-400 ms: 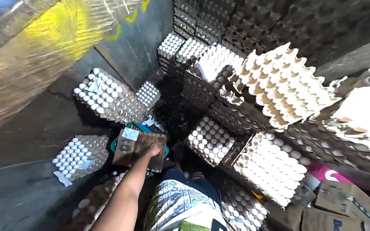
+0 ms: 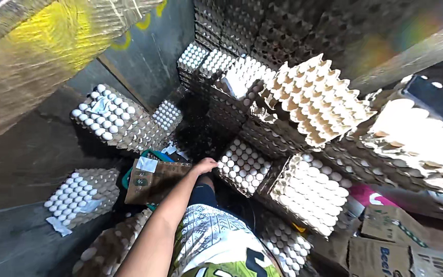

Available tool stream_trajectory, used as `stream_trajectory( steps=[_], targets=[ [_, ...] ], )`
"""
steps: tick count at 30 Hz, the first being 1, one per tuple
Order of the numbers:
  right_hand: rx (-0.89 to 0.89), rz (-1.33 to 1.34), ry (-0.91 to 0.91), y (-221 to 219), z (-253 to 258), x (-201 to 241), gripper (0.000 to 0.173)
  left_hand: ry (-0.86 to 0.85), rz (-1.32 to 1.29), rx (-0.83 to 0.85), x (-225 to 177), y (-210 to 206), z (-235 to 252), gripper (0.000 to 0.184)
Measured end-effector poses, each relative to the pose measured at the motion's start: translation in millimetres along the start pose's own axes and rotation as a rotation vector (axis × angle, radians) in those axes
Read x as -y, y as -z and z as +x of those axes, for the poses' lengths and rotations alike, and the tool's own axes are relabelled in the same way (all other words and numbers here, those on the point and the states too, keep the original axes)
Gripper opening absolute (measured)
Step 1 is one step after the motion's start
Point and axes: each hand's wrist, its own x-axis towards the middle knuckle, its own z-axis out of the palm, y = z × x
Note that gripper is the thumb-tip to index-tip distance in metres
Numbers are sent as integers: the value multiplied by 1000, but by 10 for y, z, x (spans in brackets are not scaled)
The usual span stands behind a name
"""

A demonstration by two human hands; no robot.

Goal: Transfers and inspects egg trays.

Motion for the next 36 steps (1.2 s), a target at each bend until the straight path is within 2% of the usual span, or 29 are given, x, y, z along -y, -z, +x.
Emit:
stream_trajectory(
  steps=[1, 2, 3, 5, 6, 10, 15, 17, 20, 22, 28, 36],
  targets=[
    [-255, 136, 290, -208, 449, -355, 38, -52, 5, -26, -212, 56, 47, 46],
    [-493, 281, 544, -439, 1147, -749, 38, -87, -3, -61, -412, 125, 85, 46],
    [-402, 362, 496, -441, 1547, -931, 39, -112, -22, -94, -591, 190, 111, 46],
    [-240, 435, 272, -362, 1811, -897, 36, -166, -43, -159, -964, 343, 160, 48],
    [-236, 439, 232, -358, 1829, -797, 34, -198, -41, -196, -1151, 440, 246, 47],
    [-277, 366, 275, -534, 1928, -583, 30, -278, -69, -354, -1864, 834, 830, 52],
    [-220, 263, 144, -850, 1963, -321, 34, -233, -164, -594, -2559, 1072, 1564, 69],
    [-227, 280, 136, -928, 1850, -141, 32, -213, -178, -644, -2633, 1080, 1847, 63],
    [-290, 422, 83, -1023, 1621, 153, 26, -181, -158, -697, -2592, 1044, 2068, 32],
    [-296, 488, 39, -1113, 1541, 274, 28, -173, -160, -705, -2506, 1023, 2145, 23],
    [-282, 571, -44, -1251, 1449, 431, 30, -204, -455, -596, -2258, 1001, 2345, 23],
    [-305, 538, 4, -1194, 1460, 425, 29, -185, -454, -547, -2265, 1058, 2316, 26]
  ],
)
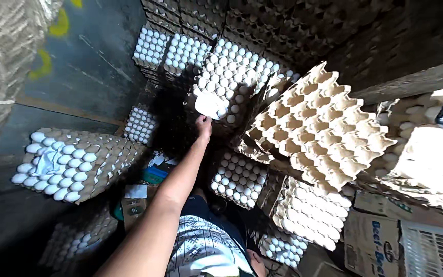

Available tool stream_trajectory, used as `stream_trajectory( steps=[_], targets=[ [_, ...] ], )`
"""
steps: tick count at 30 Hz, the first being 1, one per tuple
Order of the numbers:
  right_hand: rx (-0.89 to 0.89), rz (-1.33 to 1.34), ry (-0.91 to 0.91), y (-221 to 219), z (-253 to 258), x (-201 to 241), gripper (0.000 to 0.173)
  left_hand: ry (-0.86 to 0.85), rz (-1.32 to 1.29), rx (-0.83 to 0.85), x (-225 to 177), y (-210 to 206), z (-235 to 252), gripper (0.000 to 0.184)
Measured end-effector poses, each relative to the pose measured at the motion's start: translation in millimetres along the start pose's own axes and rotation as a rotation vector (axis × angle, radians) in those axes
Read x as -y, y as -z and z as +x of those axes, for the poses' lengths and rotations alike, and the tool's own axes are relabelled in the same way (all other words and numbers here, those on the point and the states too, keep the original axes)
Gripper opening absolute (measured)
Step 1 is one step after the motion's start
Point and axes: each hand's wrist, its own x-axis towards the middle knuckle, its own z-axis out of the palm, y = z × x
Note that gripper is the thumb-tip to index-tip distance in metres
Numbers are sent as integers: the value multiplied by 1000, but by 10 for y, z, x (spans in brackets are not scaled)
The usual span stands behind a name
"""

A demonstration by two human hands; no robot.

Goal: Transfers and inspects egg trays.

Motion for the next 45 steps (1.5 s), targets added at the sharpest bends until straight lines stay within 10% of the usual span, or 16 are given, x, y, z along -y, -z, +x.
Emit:
stream_trajectory(
  steps=[10, 19, 27, 34, 41, 45],
  targets=[
    [33, 12, 252, 366, 169, 611, 29, 31, -91, 213, 46, 430, -324, 39],
    [53, -16, 353, 352, 188, 1048, 29, 316, 31, 268, 941, 1072, -760, 41],
    [60, -188, 368, 213, 116, 861, 30, -73, 118, 265, -71, 620, -277, 51],
    [-123, -45, 553, 271, -187, 980, 28, 82, 225, 97, -664, 231, 46, 53],
    [-575, 292, 1025, 964, -740, 2434, 39, -178, 372, -19, -739, 182, -74, 41],
    [-599, 292, 925, 1313, -589, 3352, 62, -288, 328, -112, -826, 237, -177, 44]
  ],
)
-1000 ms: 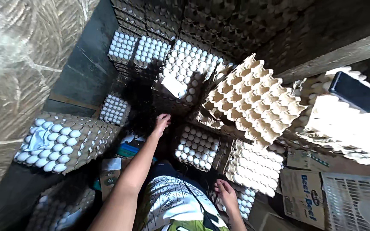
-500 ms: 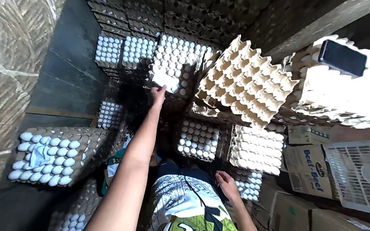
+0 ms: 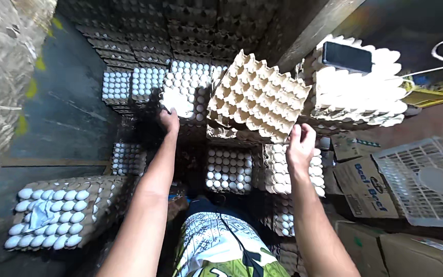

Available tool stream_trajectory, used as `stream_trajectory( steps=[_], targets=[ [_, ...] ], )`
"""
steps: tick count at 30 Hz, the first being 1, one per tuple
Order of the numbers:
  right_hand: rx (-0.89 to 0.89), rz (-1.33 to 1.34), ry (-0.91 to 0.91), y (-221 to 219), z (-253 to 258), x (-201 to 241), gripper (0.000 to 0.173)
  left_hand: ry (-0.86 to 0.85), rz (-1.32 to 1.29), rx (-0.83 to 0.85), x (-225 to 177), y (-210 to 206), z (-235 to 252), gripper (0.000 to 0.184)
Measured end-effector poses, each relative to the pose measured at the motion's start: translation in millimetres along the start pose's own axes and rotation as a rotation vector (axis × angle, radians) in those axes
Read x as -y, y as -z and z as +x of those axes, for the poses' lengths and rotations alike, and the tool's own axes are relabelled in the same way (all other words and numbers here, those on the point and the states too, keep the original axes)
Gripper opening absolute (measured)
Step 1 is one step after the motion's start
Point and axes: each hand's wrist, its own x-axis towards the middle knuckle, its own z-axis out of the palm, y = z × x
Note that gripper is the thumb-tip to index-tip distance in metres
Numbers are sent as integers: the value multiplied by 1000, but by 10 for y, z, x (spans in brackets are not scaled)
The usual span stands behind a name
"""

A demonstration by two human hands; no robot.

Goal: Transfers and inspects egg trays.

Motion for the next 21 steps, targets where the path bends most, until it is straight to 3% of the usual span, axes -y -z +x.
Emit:
stream_trajectory(
  steps=[5, 8, 12, 14, 16, 17, 19, 21],
  targets=[
    [110, -60, -242, -258, 510, 184, 78, 11, -168, -93, -188, 317, -127, 47],
    [170, -37, -212, -108, 640, 402, 75, -10, -467, -82, -48, 585, -312, 45],
    [249, 44, -137, 235, 855, 798, 48, 1, -537, -38, 655, 961, -811, 45],
    [281, 85, -134, 413, 880, 1032, 36, 161, -536, -45, 1184, 1054, -1086, 49],
    [296, 161, -120, 558, 895, 1191, 9, 374, -589, -80, 1646, 1140, -1392, 48],
    [303, 227, -119, 630, 929, 1220, 4, 473, -646, -109, 1831, 1173, -1534, 48],
    [289, 329, -142, 768, 966, 1191, 11, 608, -743, -167, 2111, 1228, -1807, 46],
    [248, 333, -157, 888, 862, 1163, 16, 634, -780, -179, 2196, 1266, -2019, 45]
  ],
)
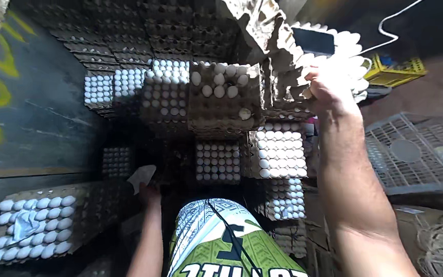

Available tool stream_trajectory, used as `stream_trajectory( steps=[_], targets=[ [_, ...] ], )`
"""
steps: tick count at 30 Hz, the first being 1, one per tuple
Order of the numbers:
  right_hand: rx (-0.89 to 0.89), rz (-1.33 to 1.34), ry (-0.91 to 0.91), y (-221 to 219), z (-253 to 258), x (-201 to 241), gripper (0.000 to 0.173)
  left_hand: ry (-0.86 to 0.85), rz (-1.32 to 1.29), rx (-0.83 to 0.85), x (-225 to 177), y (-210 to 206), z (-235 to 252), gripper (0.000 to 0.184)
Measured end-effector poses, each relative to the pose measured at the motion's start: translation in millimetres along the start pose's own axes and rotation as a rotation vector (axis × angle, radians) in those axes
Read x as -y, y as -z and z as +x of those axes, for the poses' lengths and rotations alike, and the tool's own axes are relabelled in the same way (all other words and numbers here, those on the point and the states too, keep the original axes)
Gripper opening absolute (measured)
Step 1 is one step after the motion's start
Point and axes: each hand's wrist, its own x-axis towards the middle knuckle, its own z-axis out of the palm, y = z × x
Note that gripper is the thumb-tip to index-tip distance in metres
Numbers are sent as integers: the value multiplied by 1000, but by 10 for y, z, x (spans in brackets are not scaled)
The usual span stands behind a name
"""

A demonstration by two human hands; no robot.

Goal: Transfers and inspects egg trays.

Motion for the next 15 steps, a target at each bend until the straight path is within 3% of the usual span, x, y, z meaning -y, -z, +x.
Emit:
stream_trajectory(
  steps=[2, 4, 8, 13, 15],
  targets=[
    [14, 1, 16, 72, -98, -142, 22, -9, -10, 15, -1, 4, -44, 45],
    [66, 7, 89, 54, -129, -373, 17, -21, -29, 26, -121, -121, -37, 44],
    [89, 56, 244, -104, -65, -884, 29, -139, -35, 194, -570, -557, -101, 47],
    [-48, -60, 321, -281, -31, -1096, 39, -234, -150, 263, -1063, -1148, -250, 36],
    [-79, -48, 328, -347, -244, -1141, 41, -285, -171, 402, -1117, -1157, -322, 30]
  ],
)
